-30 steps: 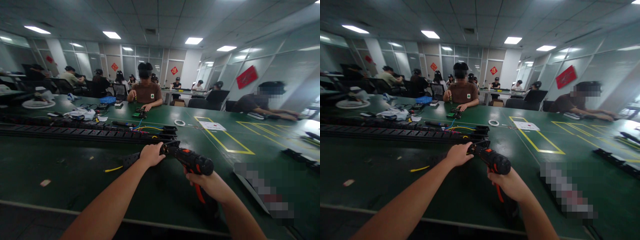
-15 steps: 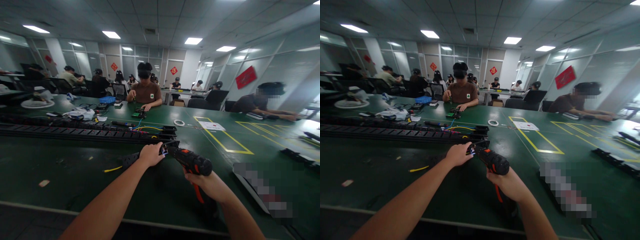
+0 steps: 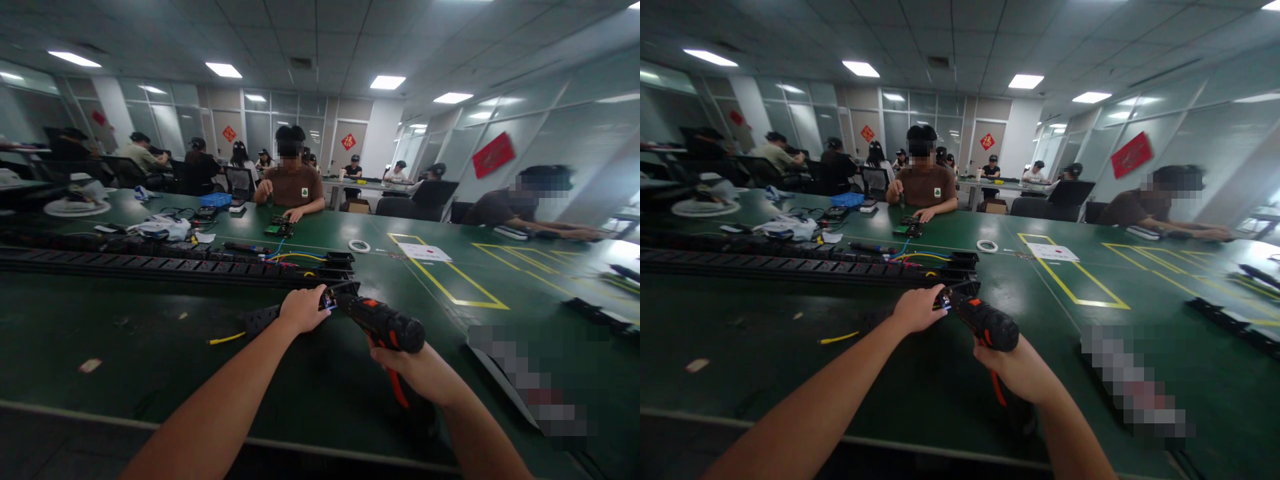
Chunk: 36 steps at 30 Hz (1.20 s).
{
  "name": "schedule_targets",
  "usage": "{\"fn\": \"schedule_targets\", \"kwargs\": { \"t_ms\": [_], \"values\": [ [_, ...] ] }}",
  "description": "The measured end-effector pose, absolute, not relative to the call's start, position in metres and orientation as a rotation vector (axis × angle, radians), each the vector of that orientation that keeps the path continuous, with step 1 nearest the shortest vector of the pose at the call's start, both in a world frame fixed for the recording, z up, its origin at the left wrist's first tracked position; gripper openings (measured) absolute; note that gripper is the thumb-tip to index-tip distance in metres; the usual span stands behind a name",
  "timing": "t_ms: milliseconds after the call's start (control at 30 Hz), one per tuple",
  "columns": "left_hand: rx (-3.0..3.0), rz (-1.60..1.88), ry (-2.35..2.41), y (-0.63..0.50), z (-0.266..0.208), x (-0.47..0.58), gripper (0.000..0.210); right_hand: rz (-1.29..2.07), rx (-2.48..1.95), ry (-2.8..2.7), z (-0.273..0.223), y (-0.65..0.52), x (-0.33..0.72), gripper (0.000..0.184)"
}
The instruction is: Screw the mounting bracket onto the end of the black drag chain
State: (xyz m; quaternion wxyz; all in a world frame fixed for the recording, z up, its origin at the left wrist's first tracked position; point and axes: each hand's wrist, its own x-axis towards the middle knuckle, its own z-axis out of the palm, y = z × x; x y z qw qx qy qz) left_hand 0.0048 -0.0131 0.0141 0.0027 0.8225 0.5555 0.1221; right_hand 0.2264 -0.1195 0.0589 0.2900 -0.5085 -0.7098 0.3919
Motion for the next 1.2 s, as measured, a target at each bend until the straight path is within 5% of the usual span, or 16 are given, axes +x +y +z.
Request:
{"fn": "schedule_targets", "kwargs": {
  "t_ms": [1200],
  "values": [
    [2.609,0.397,1.735,-0.0111,0.0108,0.0032,0.065,1.090,-1.393,-1.849,0.0573,-0.1211,0.2269,0.011]
  ]
}}
